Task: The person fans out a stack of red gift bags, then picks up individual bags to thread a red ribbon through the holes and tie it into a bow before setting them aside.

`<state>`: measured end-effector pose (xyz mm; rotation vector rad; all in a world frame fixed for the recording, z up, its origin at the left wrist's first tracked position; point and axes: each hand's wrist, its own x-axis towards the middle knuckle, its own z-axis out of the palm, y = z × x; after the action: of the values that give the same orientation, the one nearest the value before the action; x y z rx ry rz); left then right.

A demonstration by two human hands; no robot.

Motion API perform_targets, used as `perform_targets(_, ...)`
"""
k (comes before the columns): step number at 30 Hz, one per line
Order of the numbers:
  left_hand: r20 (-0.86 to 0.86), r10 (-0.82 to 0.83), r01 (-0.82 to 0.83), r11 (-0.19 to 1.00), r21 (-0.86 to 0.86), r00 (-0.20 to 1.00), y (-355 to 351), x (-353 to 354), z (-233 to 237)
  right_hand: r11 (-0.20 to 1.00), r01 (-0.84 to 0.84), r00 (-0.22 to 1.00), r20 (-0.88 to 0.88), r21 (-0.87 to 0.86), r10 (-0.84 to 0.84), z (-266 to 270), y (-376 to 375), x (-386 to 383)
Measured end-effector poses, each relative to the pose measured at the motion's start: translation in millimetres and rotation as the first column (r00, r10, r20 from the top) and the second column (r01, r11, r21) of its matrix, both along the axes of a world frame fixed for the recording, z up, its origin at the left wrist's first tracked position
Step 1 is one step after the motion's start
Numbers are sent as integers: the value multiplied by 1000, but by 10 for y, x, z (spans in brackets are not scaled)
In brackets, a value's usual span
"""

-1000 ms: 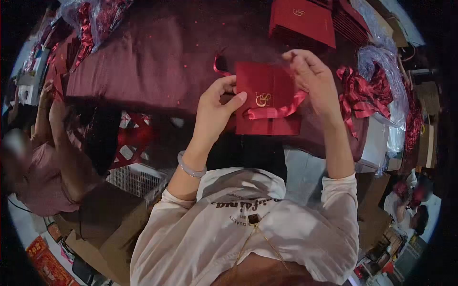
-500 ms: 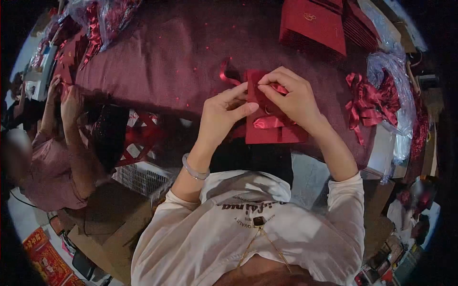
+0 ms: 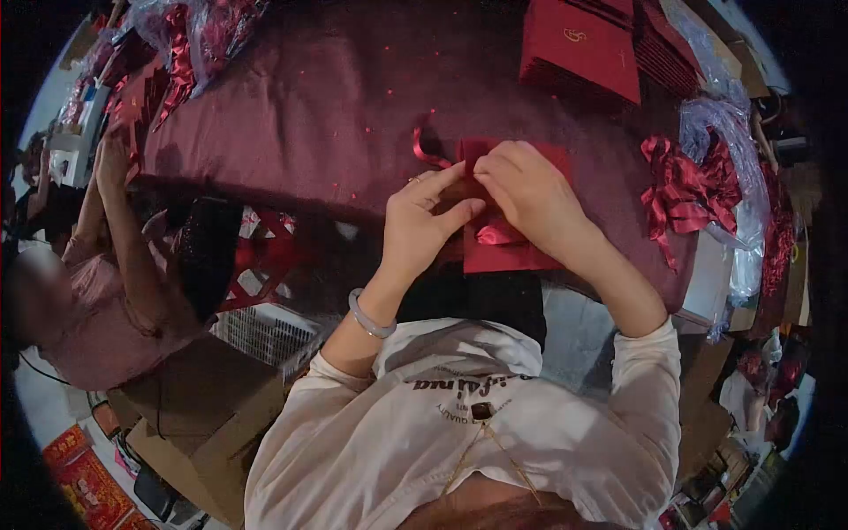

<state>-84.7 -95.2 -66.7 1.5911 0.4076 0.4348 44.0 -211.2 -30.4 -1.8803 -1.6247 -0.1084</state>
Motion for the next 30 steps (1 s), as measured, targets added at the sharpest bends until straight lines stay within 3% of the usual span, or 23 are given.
perform_targets(1,35,3,-2,999,-38,999,-4,1,13,1000,-17,991,-132,-6,16,9,8,36)
perform_targets(3,69,5,0,997,-74,998,-10,-2,32,999,-43,981,-190,9,44,33,27,80)
perform_targets(5,66,28,-14,978,-210,997,-11,-6,42,998,66,887,-456,-16,-66,52,35,51)
perform_targets(8,50,25,-12,970,-243,998,-13,7,60,995,63,910,-405,-81,-90,54,3,57)
perform_targets(10,1,39,-38,973,-229,999,-12,-11,74,997,74,914,-400,12,-63,-42,32,74)
perform_targets(12,-50,48,-57,977,-206,998,7,-17,90,995,33,838,-540,-99,-81,-73,43,157)
perform_targets(14,-35,10,-22,933,-359,999,80,-4,119,995,3,813,-580,-95,-57,-101,14,248)
perform_targets(15,-35,-32,29,996,-82,999,121,-11,82,993,-78,781,-625,-85,8,-99,-6,280)
perform_targets(17,30,-13,3,955,296,999,93,5,43,981,-184,753,-649,-54,105,-155,-4,332)
perform_targets(18,-76,71,-42,941,337,995,31,22,215,984,-171,748,-656,-47,99,-185,-3,318)
perform_targets(20,36,154,-141,755,641,987,50,101,162,984,-119,430,-886,134,172,-220,2,289)
perform_targets(24,64,172,-165,681,714,983,87,196,37,985,-148,352,-926,87,135,-200,-36,256)
perform_targets(26,49,130,-124,672,730,990,122,213,77,985,-136,459,-874,106,157,-219,-18,251)
perform_targets(28,-4,59,-37,671,740,998,188,211,166,983,-130,479,-859,133,179,-214,-26,266)
perform_targets(30,-86,11,55,687,725,996,247,218,277,976,-151,612,-761,155,216,-262,-17,275)
